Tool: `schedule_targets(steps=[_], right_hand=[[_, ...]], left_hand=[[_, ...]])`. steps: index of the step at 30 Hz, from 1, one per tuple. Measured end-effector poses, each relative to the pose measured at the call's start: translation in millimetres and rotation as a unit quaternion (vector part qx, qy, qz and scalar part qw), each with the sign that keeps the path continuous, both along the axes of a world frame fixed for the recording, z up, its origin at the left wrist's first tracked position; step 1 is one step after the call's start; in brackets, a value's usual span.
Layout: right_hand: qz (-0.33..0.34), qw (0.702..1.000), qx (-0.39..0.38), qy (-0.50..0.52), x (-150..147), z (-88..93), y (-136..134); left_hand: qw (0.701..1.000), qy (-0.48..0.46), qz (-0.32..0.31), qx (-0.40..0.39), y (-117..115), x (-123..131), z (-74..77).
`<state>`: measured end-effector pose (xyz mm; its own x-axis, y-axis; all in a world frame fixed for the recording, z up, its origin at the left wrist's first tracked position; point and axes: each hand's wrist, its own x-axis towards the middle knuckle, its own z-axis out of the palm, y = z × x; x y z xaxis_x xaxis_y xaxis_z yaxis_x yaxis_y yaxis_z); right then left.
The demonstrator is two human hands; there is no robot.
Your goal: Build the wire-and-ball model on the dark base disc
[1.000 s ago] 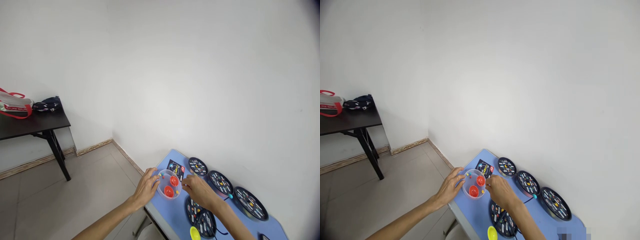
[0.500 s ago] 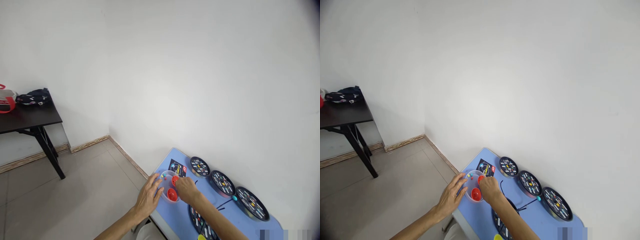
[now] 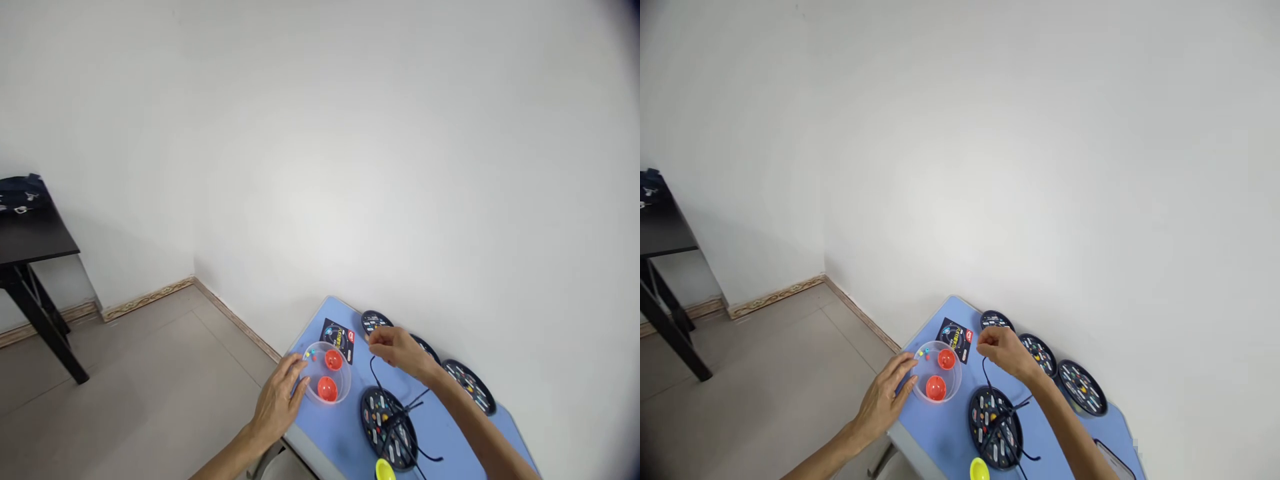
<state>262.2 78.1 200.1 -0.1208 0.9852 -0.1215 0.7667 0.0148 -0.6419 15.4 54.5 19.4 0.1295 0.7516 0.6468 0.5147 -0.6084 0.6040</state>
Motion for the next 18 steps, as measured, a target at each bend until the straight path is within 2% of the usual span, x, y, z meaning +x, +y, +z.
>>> schedule_targets(steps=[5,10,14,18], right_hand=[[-0.092,0.979,-0.002,0.182,31.5,6.0,-17.3],[-0.139,0.941,-0.007,0.308,43.6,-1.6,-32.3],[-0.152,0.914,-0.011,0.377,51.2,-12.1,-41.4],[-0.161,0.893,-0.015,0.419,55.0,-21.3,-46.8]], left_hand=[[0.999,0.028,0.002,0.017,1.0,-2.2,0.3],[0.993,0.104,0.008,0.059,3.7,-3.0,-3.6],[0.994,0.106,0.019,0.030,9.0,-1.7,-9.5],[0.994,0.105,-0.001,-0.010,12.9,-4.4,-9.8]])
